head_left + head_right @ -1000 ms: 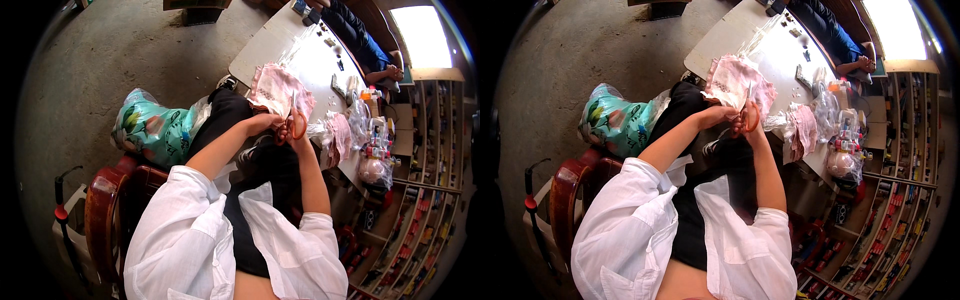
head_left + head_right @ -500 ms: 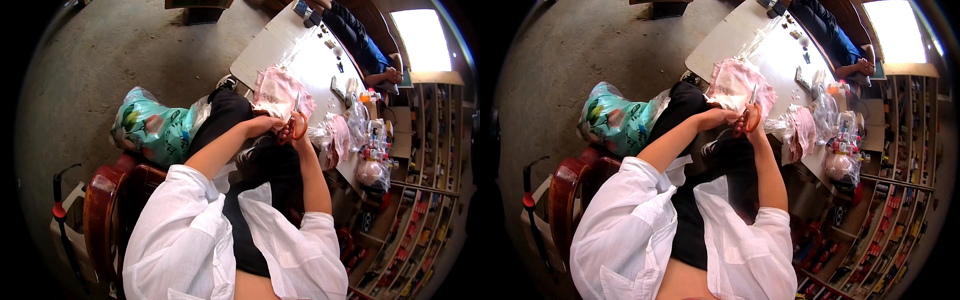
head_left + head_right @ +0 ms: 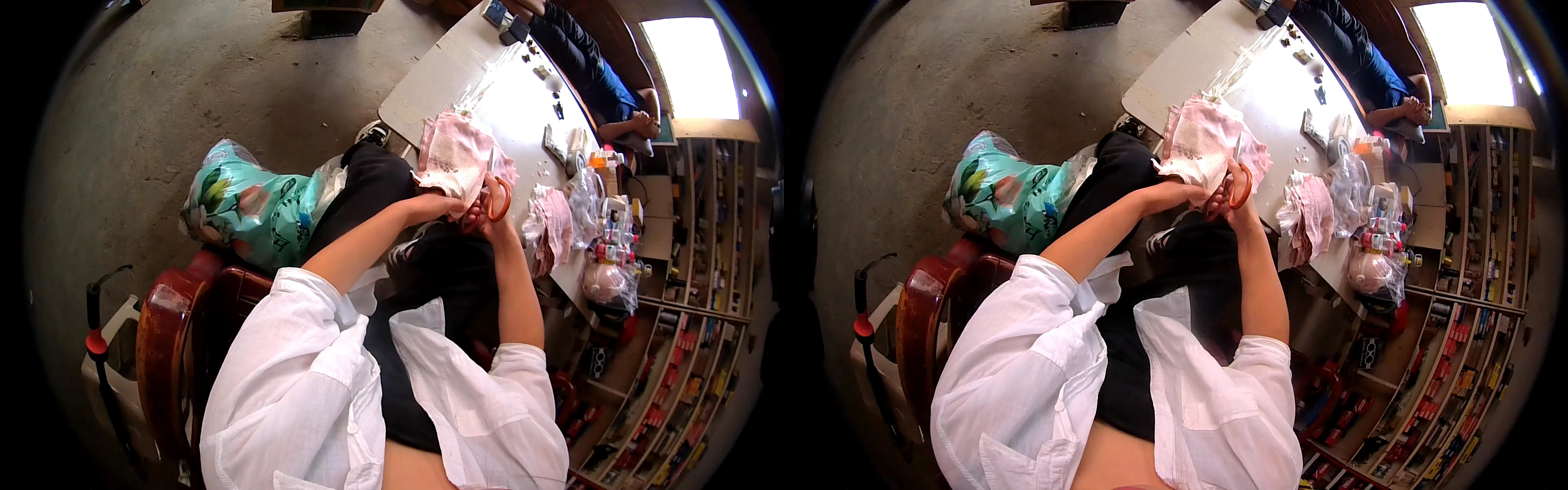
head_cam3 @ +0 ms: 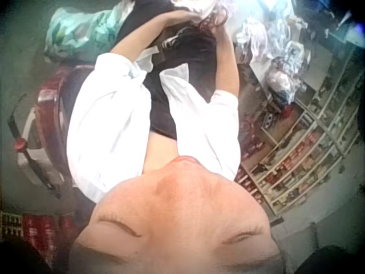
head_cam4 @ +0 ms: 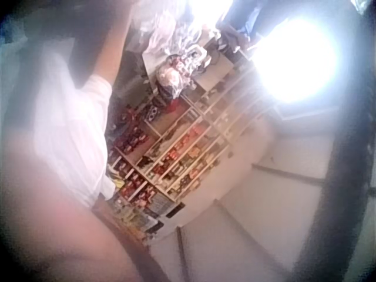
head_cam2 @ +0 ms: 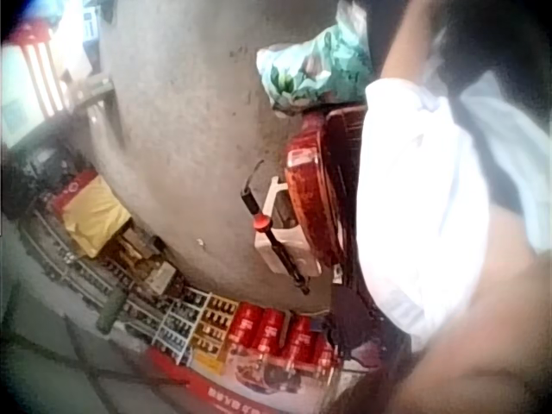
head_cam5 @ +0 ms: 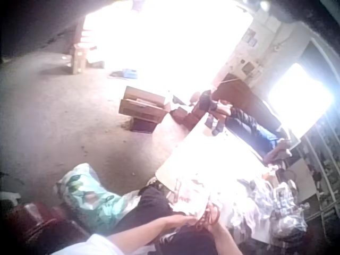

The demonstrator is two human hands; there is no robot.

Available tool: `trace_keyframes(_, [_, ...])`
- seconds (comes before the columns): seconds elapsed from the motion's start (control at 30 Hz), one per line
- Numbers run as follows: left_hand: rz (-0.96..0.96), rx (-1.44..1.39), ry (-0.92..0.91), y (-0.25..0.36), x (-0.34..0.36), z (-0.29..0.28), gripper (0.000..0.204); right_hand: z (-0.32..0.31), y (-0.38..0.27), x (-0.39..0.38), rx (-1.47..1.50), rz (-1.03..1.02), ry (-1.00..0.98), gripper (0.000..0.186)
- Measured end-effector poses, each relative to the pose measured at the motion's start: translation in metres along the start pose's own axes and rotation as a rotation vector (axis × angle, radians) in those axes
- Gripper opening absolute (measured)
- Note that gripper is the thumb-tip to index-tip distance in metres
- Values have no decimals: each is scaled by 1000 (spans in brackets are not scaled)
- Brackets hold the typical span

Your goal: The person uses orange-handled scissors to trim the edges of a pink cloth on a table. They repeatedly lift, unfold, and reposition the fabric to cut along different sides, creating a pile of cut fabric pieces.

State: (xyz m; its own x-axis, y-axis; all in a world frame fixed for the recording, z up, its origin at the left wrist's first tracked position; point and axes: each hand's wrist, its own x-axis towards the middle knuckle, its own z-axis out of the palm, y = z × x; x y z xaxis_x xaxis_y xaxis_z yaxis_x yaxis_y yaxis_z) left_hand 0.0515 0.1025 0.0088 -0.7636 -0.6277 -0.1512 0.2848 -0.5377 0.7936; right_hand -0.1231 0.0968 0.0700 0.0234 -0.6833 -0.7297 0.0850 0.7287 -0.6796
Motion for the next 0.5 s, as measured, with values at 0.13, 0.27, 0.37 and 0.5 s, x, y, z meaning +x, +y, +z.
trace_keyframes(0.13, [14, -52, -27, -9, 7, 0, 33, 1, 1, -5, -3, 0, 45, 62])
trace_keyframes(0.27, [34, 111, 66, 13, -11, 11, 16, 20, -6, -23, 123, -46, -22, 67])
trace_keyframes(0.37, [-3, 223, 71, 6, -8, 7, 16, 28, -12, -27, 172, -63, -101, 76])
trace_keyframes(0.5, [46, 152, 61, 5, -6, 8, 15, 1, -4, -11, 130, -37, -54, 60])
